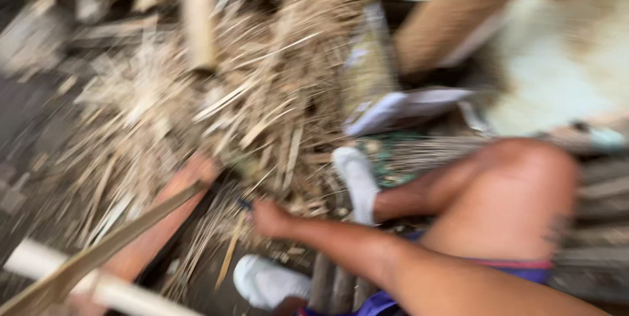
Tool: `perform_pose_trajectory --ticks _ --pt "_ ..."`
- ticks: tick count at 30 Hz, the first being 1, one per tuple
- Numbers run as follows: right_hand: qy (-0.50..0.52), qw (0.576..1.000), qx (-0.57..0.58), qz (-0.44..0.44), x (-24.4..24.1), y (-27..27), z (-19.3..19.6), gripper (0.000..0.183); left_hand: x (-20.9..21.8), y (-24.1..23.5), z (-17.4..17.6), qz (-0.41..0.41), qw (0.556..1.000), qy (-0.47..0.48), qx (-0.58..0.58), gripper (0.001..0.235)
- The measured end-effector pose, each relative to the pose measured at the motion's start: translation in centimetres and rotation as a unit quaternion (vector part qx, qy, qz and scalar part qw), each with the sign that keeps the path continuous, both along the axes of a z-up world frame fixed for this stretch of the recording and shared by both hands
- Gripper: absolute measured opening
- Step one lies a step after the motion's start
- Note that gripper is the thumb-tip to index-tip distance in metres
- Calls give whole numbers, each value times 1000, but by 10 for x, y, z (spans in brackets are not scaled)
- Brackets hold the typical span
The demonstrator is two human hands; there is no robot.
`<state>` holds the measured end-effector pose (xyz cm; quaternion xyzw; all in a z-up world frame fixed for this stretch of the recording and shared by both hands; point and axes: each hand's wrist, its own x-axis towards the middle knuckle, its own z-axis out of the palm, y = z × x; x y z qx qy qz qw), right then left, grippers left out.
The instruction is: The person uses a knife to shave and smooth thin bamboo strips one at a time, holding each strip against a brick and scraping along its length. The person repeatedly picks up strips from a pile, shaves them, and places them back into the pile.
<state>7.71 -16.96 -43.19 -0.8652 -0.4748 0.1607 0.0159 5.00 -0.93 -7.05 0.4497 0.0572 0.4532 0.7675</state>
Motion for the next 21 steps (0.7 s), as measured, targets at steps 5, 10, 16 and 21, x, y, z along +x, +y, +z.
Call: perform_pose_trajectory --ticks 5,10,16,21 --pt "67 996 60 -2 -24 0 78 24 49 -95 -1 -83 996 45 -3 50" --pt "332 850 363 -191 -28 -18 107 24 53 -116 -17 -104 991 86 11 51" --pt "313 868 350 -161 -35 37 96 27 31 -81 -20 -78 992 94 36 52" --pt "273 871 380 -152 -52 14 99 28 44 -89 -34 -85 992 94 13 53"
